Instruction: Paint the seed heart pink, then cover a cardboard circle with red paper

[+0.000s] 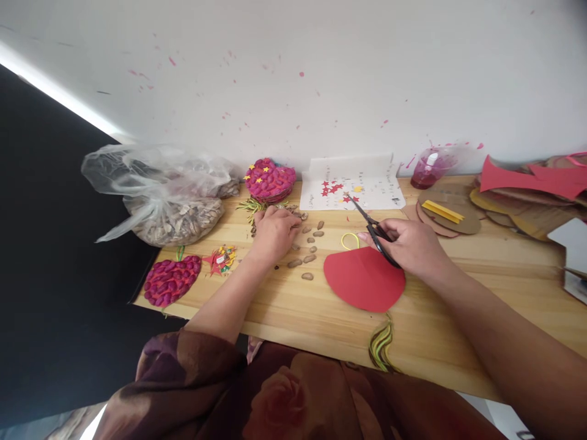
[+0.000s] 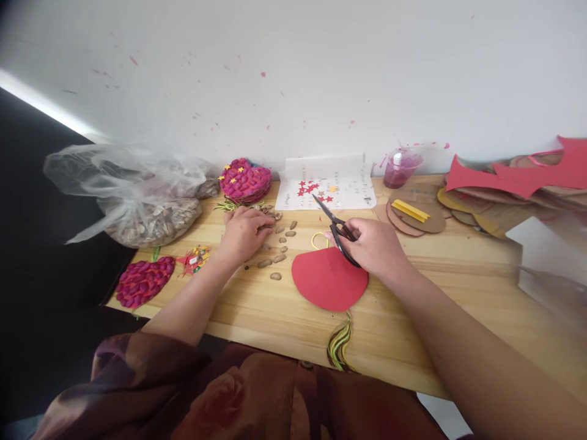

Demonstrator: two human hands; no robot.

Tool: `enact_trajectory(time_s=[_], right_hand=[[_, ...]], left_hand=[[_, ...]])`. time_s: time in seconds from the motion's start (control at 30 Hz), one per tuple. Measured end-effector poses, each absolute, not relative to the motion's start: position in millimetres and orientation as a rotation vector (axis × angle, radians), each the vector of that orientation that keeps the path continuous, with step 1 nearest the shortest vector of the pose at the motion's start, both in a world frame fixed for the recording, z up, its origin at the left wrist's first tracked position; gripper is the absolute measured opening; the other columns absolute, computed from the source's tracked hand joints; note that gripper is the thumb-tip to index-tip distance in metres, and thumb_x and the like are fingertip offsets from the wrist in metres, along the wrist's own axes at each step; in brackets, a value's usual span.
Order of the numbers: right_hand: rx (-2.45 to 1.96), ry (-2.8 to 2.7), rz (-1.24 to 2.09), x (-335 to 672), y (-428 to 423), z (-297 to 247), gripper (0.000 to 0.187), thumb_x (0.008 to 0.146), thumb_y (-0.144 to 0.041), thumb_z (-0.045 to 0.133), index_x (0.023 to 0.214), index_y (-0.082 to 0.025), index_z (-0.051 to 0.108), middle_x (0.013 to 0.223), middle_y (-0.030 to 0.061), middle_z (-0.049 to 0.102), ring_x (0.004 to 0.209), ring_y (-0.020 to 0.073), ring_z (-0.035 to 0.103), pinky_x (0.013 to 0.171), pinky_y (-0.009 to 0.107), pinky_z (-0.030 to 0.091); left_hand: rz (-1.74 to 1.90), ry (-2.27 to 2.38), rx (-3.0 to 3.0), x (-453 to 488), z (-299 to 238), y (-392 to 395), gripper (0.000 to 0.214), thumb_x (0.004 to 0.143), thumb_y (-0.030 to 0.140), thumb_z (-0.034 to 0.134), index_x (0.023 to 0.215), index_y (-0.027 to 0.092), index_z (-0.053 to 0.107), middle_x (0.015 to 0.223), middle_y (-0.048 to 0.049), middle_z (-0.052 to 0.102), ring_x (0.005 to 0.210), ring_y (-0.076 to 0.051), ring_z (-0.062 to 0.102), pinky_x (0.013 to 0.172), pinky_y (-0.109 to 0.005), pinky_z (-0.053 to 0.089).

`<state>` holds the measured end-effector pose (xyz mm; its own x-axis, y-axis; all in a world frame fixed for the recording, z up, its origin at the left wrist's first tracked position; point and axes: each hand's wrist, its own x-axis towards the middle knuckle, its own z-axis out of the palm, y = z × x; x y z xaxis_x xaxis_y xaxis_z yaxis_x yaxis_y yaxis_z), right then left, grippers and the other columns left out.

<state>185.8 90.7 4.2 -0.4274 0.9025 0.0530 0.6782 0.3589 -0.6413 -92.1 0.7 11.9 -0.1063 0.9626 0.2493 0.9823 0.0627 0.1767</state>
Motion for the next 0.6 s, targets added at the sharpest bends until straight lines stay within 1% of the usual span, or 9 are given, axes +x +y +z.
enact_trajectory(time_s=[0.13, 0.23, 0.4, 0.5, 0.6], right_hand=[[-1.399, -2.237, 0.762, 186, 91, 5, 0.054, 0.074, -0.075, 0.067, 0.068, -0.021, 0.066, 0.057, 0.0004, 0.063, 0.053, 0.0151, 0.051, 0.052, 0.028, 0.034], [-1.407, -2.228, 0.777, 185, 90, 6, 0.055, 0.073, -0.076, 0.066, 0.067, -0.021, 0.065, 0.056, 0.0004, 0.062, 0.052, 0.0148, 0.05, 0.051, 0.028, 0.034], [-1.413, -2.233, 0.772, 184, 90, 7, 0.055, 0.073, -0.076, 0.065, 0.065, -0.022, 0.064, 0.056, 0.0003, 0.061, 0.052, 0.0145, 0.049, 0.052, 0.028, 0.034], [-1.436, -2.236, 0.758, 184, 90, 8, 0.056, 0.073, -0.077, 0.065, 0.065, -0.022, 0.063, 0.056, 0.0, 0.061, 0.053, 0.0145, 0.049, 0.052, 0.028, 0.034], [-1.432, -2.244, 0.761, 185, 90, 8, 0.056, 0.073, -0.077, 0.065, 0.065, -0.022, 0.063, 0.056, -0.0002, 0.06, 0.053, 0.0145, 0.049, 0.053, 0.029, 0.034]], left_hand=[[-0.42, -2.209, -2.041, -86, 10, 3, 0.018, 0.093, 0.025, 0.061, 0.089, 0.024, 0.079, 0.103, -0.0078, 0.076, 0.106, -0.029, 0.058, 0.093, -0.049, 0.034], [-0.468, -2.237, -2.022, -83, 11, 3, 0.018, 0.094, 0.025, 0.06, 0.088, 0.023, 0.077, 0.102, -0.0068, 0.077, 0.105, -0.028, 0.059, 0.093, -0.047, 0.034], [-0.573, -2.427, -1.976, -81, 14, 6, 0.011, 0.09, 0.026, 0.066, 0.091, 0.026, 0.077, 0.101, -0.0029, 0.079, 0.106, -0.028, 0.06, 0.094, -0.047, 0.034], [-0.594, -2.546, -1.945, -80, 17, 11, 0.012, 0.087, 0.026, 0.069, 0.096, 0.028, 0.078, 0.101, -0.0027, 0.079, 0.109, -0.03, 0.059, 0.096, -0.048, 0.034], [-0.594, -2.599, -1.906, -81, 20, 15, 0.01, 0.086, 0.028, 0.07, 0.093, 0.027, 0.078, 0.1, -0.003, 0.079, 0.11, -0.03, 0.059, 0.099, -0.049, 0.034]])
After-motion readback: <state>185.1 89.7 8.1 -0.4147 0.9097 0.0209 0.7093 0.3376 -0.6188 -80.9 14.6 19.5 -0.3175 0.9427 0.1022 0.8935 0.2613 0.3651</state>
